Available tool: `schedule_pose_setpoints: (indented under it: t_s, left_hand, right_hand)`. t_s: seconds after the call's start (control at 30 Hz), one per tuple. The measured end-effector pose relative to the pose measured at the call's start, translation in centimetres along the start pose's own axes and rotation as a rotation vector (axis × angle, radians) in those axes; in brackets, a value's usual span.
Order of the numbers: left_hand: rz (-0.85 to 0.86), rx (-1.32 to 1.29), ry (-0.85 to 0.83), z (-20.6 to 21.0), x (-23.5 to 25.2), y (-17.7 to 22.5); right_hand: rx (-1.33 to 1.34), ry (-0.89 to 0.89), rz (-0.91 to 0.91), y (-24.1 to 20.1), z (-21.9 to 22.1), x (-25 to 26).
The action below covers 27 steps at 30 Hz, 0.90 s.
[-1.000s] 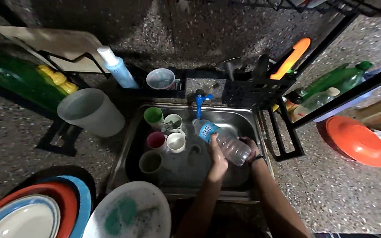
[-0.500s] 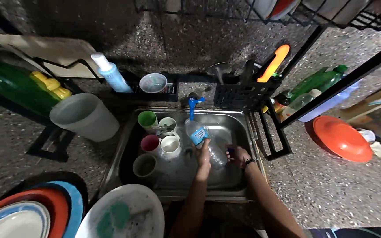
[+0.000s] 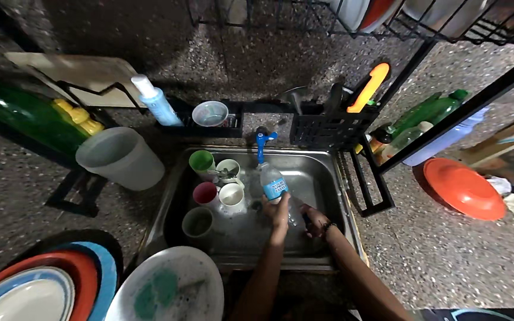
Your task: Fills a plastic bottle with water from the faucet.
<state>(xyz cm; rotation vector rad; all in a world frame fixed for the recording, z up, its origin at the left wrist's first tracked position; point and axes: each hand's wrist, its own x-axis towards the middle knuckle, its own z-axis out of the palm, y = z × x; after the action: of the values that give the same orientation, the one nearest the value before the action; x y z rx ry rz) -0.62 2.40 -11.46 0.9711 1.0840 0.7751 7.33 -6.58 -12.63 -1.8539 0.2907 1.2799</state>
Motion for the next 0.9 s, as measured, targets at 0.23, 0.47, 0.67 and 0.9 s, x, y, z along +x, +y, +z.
schedule_pose_setpoints:
  t_s: [0.23, 0.47, 0.67, 0.9]
  left_hand:
    - [0.063, 0.004, -0.002, 0.4, 0.6, -0.4]
    - [-0.057, -0.030, 0.028, 0.4, 0.7, -0.2]
    - [0.008, -0.027, 0.069, 0.6, 0.9, -0.6]
    - [0.150, 0.062, 0.144, 0.6, 1.4, -0.8]
  right_hand:
    - [-0.094, -0.017, -0.143, 0.3, 0.7, 0.4]
    - [-0.104, 0.027, -0.157, -0.3, 0.4, -0.9]
    - [-0.182, 0.025, -0.208, 0.0, 0.7, -0.7]
    - [-0.811, 0.032, -0.206, -0.9, 0.9, -1.4]
